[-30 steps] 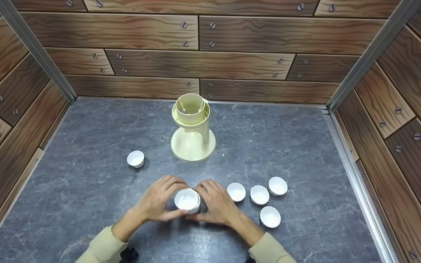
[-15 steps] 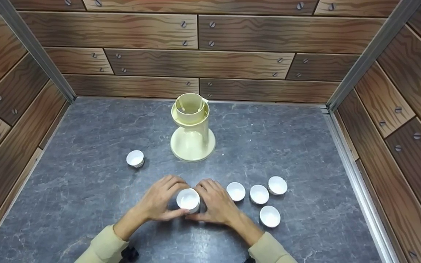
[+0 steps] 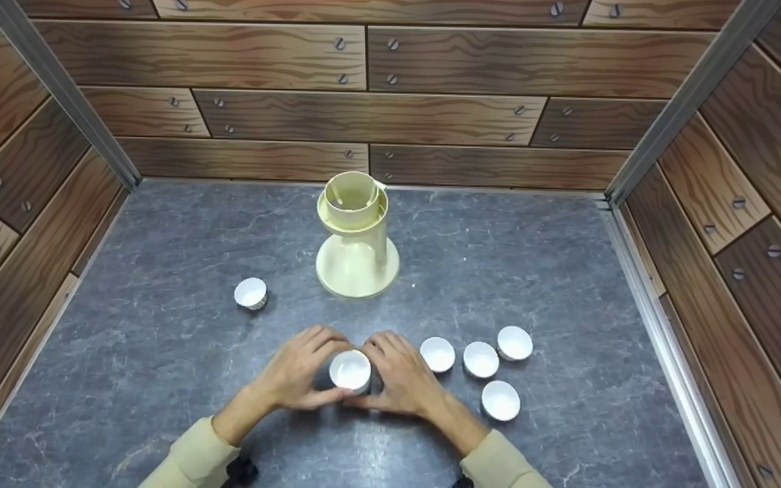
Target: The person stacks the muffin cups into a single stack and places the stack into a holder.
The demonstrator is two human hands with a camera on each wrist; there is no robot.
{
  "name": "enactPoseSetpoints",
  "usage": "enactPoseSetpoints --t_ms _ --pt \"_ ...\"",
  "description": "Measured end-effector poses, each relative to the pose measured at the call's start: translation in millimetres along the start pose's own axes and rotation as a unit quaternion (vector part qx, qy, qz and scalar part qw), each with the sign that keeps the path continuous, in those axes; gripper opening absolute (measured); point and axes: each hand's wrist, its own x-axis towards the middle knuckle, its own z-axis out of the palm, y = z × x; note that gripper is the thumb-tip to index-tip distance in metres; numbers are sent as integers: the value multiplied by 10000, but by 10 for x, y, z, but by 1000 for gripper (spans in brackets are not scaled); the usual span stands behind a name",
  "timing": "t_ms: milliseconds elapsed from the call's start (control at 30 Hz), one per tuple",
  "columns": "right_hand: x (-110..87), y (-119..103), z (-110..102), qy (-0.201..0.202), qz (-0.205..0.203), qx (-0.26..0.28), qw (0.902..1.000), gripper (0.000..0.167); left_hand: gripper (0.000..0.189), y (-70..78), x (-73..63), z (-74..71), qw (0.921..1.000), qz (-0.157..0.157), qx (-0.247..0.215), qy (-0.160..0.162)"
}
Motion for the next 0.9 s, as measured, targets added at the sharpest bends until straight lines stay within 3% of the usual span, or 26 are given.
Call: enactPoseSetpoints --t_ms 900 --pt "-5 6 8 -2 41 31 10000 71 60 22 -44 49 9996 -124 42 -268"
